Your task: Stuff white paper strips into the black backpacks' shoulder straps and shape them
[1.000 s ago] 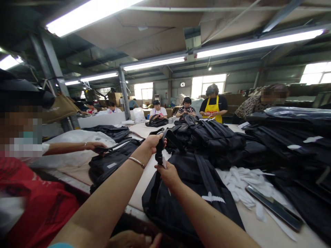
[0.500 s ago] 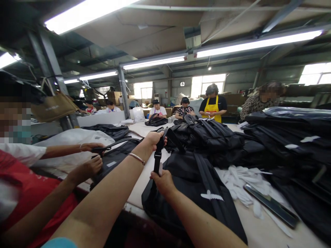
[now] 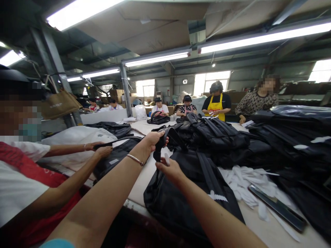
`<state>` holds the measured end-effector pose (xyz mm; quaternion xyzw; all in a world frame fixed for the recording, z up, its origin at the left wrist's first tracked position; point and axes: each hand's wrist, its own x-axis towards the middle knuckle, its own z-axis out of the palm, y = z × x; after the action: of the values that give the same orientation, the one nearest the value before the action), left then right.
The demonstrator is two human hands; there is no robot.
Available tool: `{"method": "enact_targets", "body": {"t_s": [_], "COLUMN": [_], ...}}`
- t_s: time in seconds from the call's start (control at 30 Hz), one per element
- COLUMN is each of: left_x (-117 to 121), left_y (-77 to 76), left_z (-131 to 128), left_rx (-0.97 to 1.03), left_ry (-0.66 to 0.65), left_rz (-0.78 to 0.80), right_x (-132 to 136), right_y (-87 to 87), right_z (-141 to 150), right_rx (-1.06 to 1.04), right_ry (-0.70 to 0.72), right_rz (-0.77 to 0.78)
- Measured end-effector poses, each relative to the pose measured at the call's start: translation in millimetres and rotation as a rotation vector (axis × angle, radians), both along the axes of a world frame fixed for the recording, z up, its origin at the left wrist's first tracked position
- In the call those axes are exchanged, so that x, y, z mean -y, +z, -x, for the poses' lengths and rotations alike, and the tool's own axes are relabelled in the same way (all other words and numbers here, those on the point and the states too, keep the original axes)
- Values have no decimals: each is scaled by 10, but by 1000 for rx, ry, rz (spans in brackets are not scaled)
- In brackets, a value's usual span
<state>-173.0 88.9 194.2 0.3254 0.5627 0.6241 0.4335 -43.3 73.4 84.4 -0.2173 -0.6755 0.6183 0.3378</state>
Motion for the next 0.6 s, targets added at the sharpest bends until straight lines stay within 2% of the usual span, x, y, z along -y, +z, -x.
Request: {"method": "enact_targets", "body": {"t_s": [0.1,0.17,0.27,0.4,0.5,0.6], "left_x": [44,103,244,454,625,856], "left_y": [-52,-102,-199,-319,-456,-742], "left_z": [32,61,98,125,210,341], "left_rx": [-165,-256,-352,-391,-314,-315], "left_ry": [29,69,125,135,43,-85], "left_rz": [-52,-96,-141,-184,-224,-164], "right_x": [-32,-11,36,90,80,-7], "right_y": [342,464,515,522,541,572], "right_z": [16,45,93,169,189,148], "right_rx": [-30,-19,-5,54,6,-86], "right_ry": [36,39,71,1,-21,-83], "right_rz": [95,126,149,74,62,47]}}
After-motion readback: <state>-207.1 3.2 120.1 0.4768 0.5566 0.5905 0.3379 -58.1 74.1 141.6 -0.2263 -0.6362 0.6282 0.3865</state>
